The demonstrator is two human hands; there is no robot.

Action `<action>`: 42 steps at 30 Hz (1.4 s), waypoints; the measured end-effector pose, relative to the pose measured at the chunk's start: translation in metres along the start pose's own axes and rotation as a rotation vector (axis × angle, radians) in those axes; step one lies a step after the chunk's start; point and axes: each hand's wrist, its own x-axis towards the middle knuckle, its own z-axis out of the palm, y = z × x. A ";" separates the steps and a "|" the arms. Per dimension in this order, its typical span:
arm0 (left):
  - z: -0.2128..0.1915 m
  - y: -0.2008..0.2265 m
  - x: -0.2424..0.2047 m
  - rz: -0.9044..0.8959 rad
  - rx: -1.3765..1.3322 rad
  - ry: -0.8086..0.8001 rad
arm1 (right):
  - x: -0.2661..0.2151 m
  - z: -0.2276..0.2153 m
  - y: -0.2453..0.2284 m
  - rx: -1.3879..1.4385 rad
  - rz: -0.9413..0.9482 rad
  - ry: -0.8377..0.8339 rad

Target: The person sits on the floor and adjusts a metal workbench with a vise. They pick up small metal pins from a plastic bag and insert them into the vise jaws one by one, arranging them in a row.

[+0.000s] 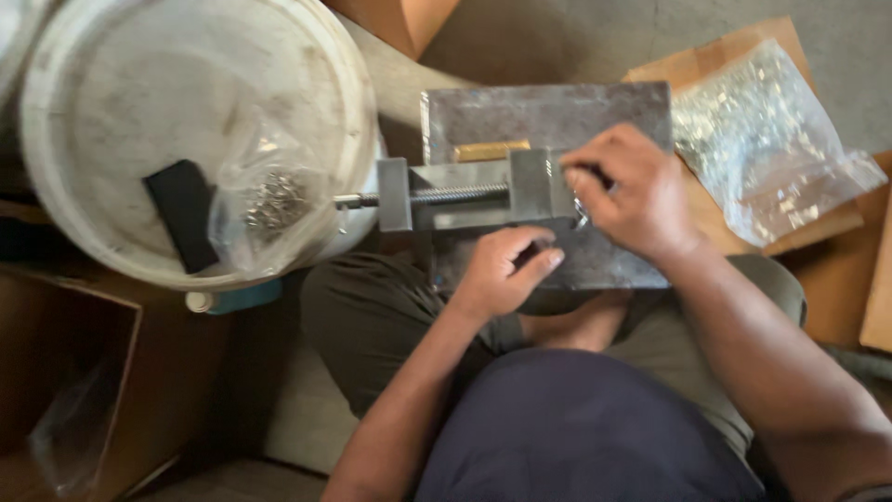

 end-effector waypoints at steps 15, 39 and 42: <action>0.006 0.003 0.001 0.004 -0.084 -0.026 | -0.081 -0.014 0.055 -0.063 0.351 -0.086; 0.006 0.001 -0.001 0.051 -0.059 -0.028 | -0.084 -0.007 0.058 0.043 0.383 -0.041; 0.005 0.001 -0.001 0.036 -0.069 -0.033 | -0.085 -0.007 0.052 0.007 0.359 -0.064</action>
